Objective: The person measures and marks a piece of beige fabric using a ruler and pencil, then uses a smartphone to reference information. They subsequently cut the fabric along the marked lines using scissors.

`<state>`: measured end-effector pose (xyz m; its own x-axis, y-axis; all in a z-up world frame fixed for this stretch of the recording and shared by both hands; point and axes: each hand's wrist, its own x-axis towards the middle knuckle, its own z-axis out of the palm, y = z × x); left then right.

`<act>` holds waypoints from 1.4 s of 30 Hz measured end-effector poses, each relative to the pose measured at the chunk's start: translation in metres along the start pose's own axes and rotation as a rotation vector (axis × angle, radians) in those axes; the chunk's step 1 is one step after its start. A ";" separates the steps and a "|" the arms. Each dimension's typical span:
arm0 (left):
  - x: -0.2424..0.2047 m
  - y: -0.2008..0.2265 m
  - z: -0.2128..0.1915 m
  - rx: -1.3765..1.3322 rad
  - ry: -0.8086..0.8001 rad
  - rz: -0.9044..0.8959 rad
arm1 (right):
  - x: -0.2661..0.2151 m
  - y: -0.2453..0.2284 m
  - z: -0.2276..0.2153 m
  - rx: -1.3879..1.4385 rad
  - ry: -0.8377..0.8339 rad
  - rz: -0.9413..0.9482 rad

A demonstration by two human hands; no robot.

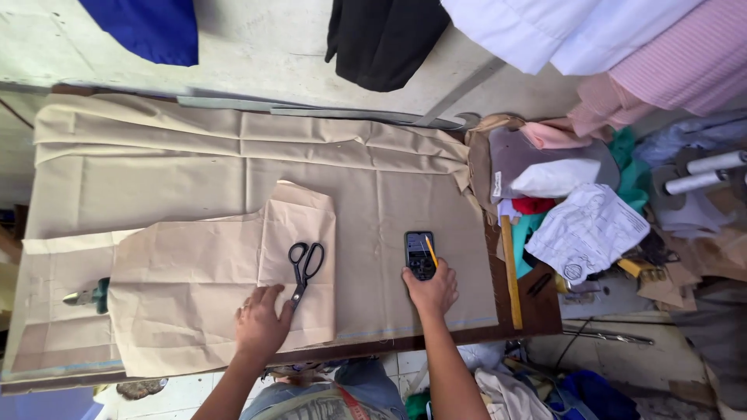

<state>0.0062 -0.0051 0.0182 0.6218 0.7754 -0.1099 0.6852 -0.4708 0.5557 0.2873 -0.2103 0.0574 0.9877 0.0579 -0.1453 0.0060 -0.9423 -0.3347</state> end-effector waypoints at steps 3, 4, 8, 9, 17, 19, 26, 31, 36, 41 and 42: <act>0.004 -0.015 -0.032 0.140 0.227 -0.079 | 0.002 0.001 0.006 0.008 0.062 -0.022; 0.002 -0.029 -0.043 0.147 0.235 -0.099 | 0.001 0.008 0.006 0.008 0.047 -0.039; 0.001 -0.082 -0.097 0.305 0.668 -0.405 | 0.006 0.009 0.002 -0.081 0.003 -0.019; -0.004 -0.095 -0.110 0.298 0.737 -0.456 | 0.007 0.010 0.000 -0.114 -0.011 -0.012; -0.008 -0.107 -0.141 -0.133 0.141 -0.843 | -0.011 -0.004 -0.011 -0.120 -0.038 -0.010; -0.011 -0.100 -0.140 -0.150 0.137 -0.838 | -0.019 0.003 -0.001 -0.140 -0.015 -0.024; -0.034 -0.018 -0.177 -0.617 -0.029 -0.319 | -0.092 -0.073 0.054 0.070 -0.259 -1.243; -0.012 -0.072 -0.207 -0.459 0.106 -0.381 | -0.101 -0.110 0.073 -0.345 -0.363 -1.649; 0.042 -0.188 -0.187 0.369 -0.191 -0.132 | -0.095 -0.116 0.078 -0.426 -0.019 -1.887; 0.058 -0.236 -0.145 0.494 -0.014 0.116 | -0.106 -0.133 0.049 -0.378 0.313 -1.732; 0.062 -0.252 -0.129 0.507 0.238 0.247 | -0.109 -0.134 0.046 -0.328 0.403 -1.531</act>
<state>-0.1767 0.2157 -0.0222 0.7237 0.6630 0.1916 0.6630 -0.7449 0.0737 0.1718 -0.0753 0.0749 -0.0013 0.9250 0.3800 0.9524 -0.1146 0.2823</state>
